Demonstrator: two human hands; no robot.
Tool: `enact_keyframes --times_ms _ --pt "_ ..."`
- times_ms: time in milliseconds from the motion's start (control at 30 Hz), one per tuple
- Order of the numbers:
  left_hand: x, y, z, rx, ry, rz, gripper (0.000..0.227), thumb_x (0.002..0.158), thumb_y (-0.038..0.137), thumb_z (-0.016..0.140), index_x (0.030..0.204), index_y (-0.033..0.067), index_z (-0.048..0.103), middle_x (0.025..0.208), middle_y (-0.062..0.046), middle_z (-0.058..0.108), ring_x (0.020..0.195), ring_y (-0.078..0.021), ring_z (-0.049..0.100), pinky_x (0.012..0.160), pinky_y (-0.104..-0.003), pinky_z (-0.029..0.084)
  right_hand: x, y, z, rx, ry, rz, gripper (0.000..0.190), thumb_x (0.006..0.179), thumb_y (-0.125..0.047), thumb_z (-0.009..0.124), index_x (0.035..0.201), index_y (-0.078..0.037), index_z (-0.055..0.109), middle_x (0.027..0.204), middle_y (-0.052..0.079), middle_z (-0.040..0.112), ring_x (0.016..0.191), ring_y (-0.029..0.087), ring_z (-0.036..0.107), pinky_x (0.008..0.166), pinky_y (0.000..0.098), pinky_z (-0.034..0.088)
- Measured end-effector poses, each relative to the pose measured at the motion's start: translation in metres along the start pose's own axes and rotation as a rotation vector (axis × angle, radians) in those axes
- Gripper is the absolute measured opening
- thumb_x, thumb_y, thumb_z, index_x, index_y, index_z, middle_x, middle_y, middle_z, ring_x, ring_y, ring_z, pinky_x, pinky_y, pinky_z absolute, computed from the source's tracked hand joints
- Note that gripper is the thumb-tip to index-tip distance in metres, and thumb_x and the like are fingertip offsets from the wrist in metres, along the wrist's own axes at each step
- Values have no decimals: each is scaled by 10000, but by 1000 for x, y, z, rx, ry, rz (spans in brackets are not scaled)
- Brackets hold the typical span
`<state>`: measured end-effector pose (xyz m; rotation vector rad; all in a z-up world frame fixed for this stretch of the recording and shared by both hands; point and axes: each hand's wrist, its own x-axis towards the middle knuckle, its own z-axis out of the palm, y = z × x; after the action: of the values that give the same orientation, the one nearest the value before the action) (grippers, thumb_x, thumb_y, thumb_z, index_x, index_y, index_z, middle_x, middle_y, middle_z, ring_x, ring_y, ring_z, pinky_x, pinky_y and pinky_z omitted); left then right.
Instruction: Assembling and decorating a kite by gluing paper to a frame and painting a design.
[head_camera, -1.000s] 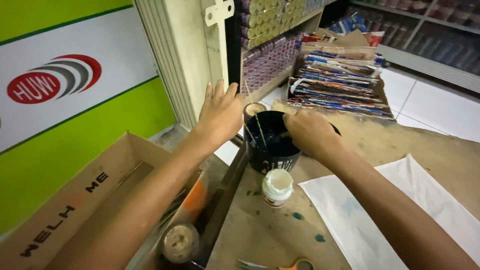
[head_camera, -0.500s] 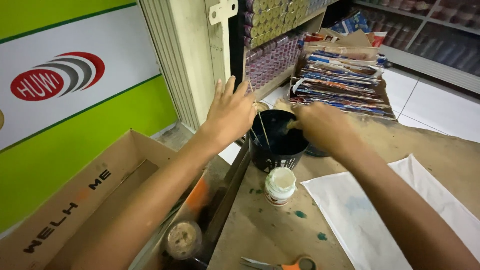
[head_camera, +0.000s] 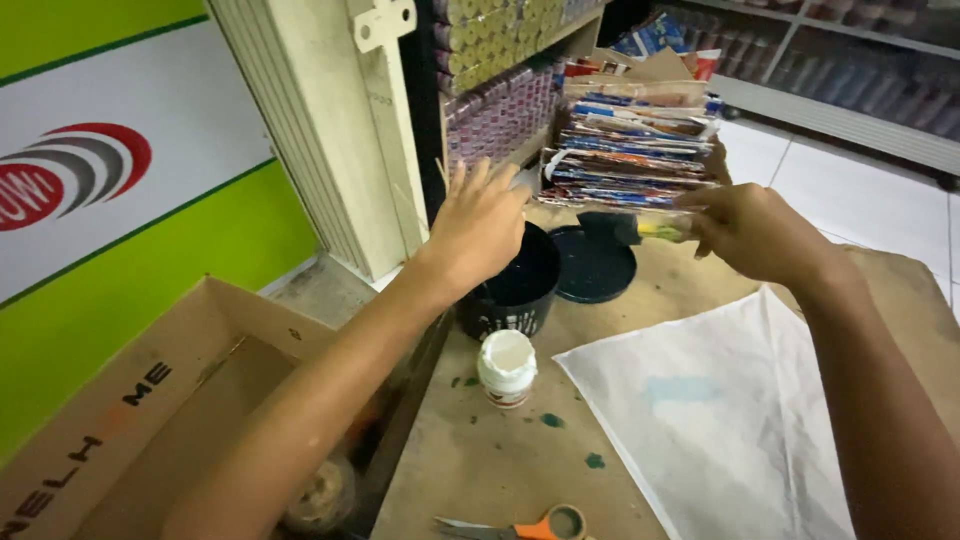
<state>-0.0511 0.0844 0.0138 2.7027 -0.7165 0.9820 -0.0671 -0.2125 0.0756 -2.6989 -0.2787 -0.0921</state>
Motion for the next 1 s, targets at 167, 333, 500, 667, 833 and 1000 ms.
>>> enact_keyframes --times_ms 167,333,500,667,833,1000 --pt "15 11 18 -43 -85 -4 271 898 144 532 1061 27 715 1298 -209 593 1282 -497 478 1123 -691 294 12 36 33 -3 0 46 321 993 -169 609 1288 -91 711 851 154 785 768 292 760 754 432 607" --pt "22 19 26 -66 -167 -4 321 932 157 493 1132 45 716 1304 -211 597 1308 -519 469 1122 -720 268 23 57 79 -204 2 -91 432 970 -231 612 1399 -251 659 877 192 788 908 417 750 809 542 593" --pt "24 16 31 -59 -172 -19 336 943 198 481 1135 53 715 1308 -218 600 1307 -520 476 1123 -722 253 20 29 75 -329 -62 -133 485 948 -168 644 1420 -278 631 941 193 781 923 431 751 822 519 605" --pt "25 17 17 -86 -247 -50 359 937 198 492 1180 42 706 1383 -225 567 1348 -535 432 1143 -719 217 25 12 68 -384 -68 -165 436 984 -217 609 1420 -207 613 929 242 759 915 454 746 790 543 601" --pt "24 15 12 -81 -268 -57 358 953 199 481 1191 48 702 1399 -226 560 1359 -525 424 1164 -704 183 10 8 51 -190 23 -150 433 991 -161 631 1418 -90 624 924 292 740 890 473 742 778 522 598" --pt "24 21 10 -89 -260 -66 356 941 204 515 1196 41 703 1402 -229 558 1366 -533 420 1153 -711 195 10 27 66 -333 146 -280 489 948 -165 650 1435 -140 605 917 183 777 906 449 733 759 568 602"
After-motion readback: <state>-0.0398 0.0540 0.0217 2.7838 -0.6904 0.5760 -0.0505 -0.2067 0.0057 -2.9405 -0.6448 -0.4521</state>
